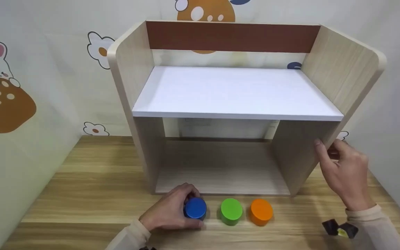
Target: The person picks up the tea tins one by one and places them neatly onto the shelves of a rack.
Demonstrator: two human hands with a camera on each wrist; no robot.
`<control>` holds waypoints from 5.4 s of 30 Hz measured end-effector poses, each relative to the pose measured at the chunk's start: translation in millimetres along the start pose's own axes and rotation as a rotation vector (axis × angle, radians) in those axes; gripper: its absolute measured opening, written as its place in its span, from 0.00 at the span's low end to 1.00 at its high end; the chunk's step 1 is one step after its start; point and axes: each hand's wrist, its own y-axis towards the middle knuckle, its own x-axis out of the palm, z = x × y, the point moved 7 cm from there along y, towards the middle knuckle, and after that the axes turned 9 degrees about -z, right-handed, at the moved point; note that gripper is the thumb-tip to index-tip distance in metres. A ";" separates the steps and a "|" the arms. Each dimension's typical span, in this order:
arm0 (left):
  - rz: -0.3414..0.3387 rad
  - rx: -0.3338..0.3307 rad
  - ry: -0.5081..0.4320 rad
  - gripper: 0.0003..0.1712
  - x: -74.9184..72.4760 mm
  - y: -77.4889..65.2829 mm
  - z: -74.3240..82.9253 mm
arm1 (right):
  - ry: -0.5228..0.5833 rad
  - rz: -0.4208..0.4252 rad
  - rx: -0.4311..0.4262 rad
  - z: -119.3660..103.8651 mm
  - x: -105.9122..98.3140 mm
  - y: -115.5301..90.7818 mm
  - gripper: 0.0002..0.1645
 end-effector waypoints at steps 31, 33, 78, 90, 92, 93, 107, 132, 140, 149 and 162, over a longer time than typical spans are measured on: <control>0.170 -0.095 -0.075 0.34 -14.7 3.0 3.5 | 0.006 -0.033 0.027 0.0 1.5 1.0 0.22; 0.187 -0.107 -0.091 0.33 -17.3 3.9 3.3 | 0.003 -0.031 0.027 0.0 1.5 0.9 0.21; 0.468 -0.247 -0.133 0.32 -57.7 39.4 -37.1 | 0.005 -0.027 0.011 -0.1 1.7 0.6 0.20; 0.456 -0.267 -0.117 0.33 -56.7 40.3 -40.4 | 0.010 -0.026 0.003 -1.4 2.0 0.5 0.20; 0.456 -0.274 -0.117 0.34 -56.5 39.9 -40.6 | 0.015 -0.033 0.010 -1.5 2.6 1.1 0.21; 0.455 -0.276 -0.121 0.34 -56.3 39.7 -40.8 | 0.018 -0.035 0.014 -1.4 2.9 1.3 0.21; 0.442 -0.315 -0.107 0.36 -53.4 39.5 -42.3 | 0.008 -0.011 0.018 -0.1 1.9 1.2 0.20; 0.484 -0.279 -0.084 0.34 -66.3 34.3 -22.0 | 0.015 -0.020 0.025 -0.6 2.0 0.1 0.20; 0.515 -0.273 0.034 0.36 -72.2 30.1 -1.0 | 0.017 0.009 0.007 -0.2 -0.3 -0.4 0.18; 0.507 -0.237 0.054 0.44 -69.0 27.9 23.1 | 0.015 0.001 0.015 -0.1 0.1 -0.3 0.19; 0.398 -0.107 -0.004 0.38 -38.0 37.9 49.8 | 0.010 -0.013 0.028 -0.4 0.7 0.4 0.19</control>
